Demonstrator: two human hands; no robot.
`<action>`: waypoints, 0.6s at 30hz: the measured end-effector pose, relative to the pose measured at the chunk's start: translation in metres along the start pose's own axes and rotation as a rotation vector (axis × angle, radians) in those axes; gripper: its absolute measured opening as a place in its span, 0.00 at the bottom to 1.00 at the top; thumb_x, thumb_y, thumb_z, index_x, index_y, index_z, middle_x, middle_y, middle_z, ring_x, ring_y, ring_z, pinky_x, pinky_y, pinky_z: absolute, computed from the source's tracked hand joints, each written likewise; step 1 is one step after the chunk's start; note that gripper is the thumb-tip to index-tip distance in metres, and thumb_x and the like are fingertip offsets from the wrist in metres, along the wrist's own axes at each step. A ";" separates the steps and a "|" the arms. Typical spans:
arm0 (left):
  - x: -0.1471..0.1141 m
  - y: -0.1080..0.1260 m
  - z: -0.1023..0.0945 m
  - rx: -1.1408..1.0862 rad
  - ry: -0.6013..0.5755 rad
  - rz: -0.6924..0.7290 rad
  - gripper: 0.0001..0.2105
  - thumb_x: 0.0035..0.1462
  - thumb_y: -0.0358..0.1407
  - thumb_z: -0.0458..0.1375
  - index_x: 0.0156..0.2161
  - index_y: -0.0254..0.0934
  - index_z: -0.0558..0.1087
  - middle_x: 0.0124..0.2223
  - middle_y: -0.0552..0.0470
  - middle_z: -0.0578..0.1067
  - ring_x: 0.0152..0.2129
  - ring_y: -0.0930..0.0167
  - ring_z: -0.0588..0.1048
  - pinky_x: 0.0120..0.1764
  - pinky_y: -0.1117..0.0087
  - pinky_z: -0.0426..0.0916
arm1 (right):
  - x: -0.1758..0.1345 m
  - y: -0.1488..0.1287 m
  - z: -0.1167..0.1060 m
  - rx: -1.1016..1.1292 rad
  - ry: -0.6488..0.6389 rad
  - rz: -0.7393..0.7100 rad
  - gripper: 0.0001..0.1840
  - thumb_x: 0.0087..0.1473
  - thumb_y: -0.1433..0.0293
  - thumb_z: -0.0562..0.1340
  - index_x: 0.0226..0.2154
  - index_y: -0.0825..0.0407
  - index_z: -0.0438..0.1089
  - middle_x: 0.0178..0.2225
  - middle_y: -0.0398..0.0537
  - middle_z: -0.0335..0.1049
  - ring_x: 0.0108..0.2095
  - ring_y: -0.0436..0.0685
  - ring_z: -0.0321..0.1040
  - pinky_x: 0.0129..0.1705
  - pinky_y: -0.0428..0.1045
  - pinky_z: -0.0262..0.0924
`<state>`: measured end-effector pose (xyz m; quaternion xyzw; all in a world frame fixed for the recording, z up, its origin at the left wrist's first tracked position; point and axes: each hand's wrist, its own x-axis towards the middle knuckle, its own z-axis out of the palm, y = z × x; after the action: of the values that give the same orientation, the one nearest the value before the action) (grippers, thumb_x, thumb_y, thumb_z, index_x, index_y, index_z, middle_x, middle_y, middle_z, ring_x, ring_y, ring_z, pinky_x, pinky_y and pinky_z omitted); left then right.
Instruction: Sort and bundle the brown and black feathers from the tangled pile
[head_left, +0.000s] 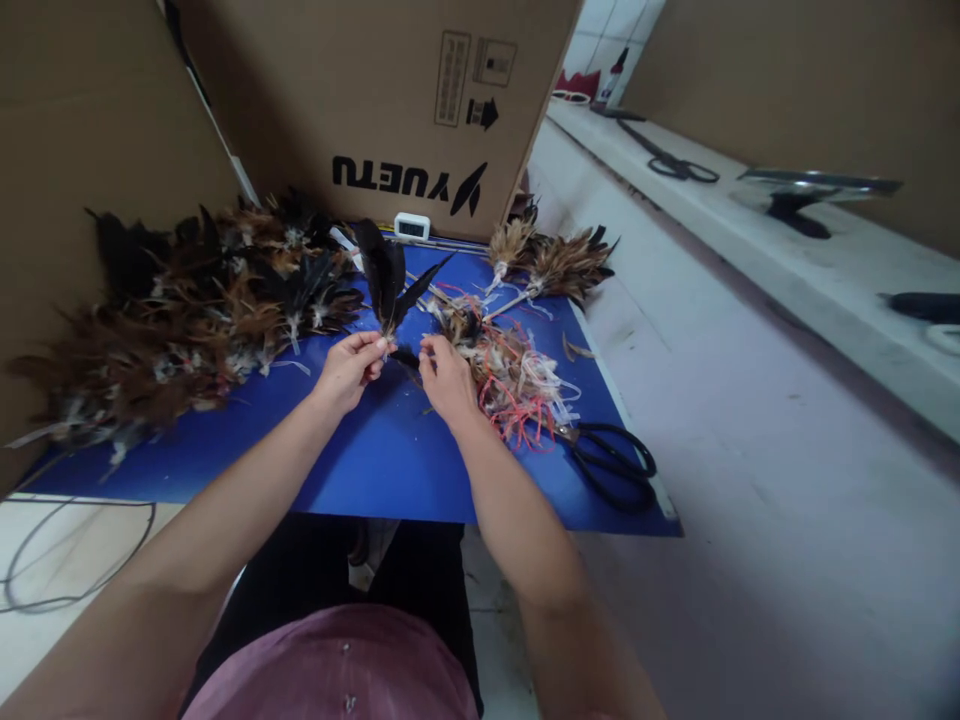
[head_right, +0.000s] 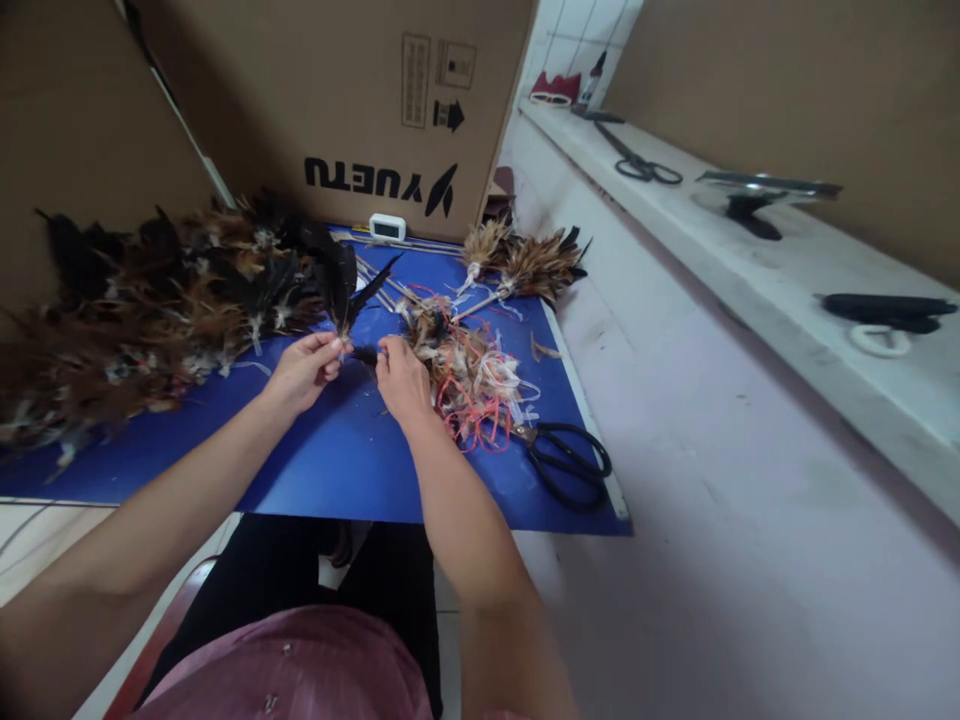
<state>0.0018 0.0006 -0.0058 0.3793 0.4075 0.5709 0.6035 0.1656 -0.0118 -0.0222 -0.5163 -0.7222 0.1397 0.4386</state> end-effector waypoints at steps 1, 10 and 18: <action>-0.003 0.002 0.000 -0.004 0.000 -0.002 0.17 0.38 0.36 0.71 0.32 0.33 0.70 0.29 0.50 0.77 0.14 0.83 0.63 0.17 0.81 0.55 | 0.000 0.000 0.000 0.002 0.000 -0.001 0.11 0.58 0.74 0.52 0.43 0.54 0.65 0.42 0.55 0.72 0.42 0.57 0.71 0.47 0.53 0.66; -0.064 0.047 -0.053 0.233 0.120 0.022 0.15 0.40 0.37 0.70 0.33 0.33 0.72 0.29 0.49 0.78 0.14 0.80 0.64 0.17 0.77 0.56 | -0.001 0.001 0.000 0.014 -0.003 -0.002 0.11 0.56 0.72 0.53 0.41 0.53 0.66 0.41 0.56 0.72 0.39 0.59 0.70 0.46 0.56 0.65; -0.075 0.147 -0.144 0.633 0.593 0.322 0.13 0.45 0.23 0.63 0.39 0.30 0.71 0.24 0.55 0.77 0.12 0.78 0.66 0.15 0.77 0.60 | -0.002 0.003 0.004 0.010 -0.048 -0.016 0.12 0.55 0.72 0.51 0.41 0.52 0.66 0.40 0.55 0.72 0.38 0.59 0.69 0.45 0.54 0.63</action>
<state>-0.1888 -0.0669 0.0796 0.4237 0.6527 0.5886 0.2192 0.1644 -0.0110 -0.0273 -0.5047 -0.7360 0.1521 0.4247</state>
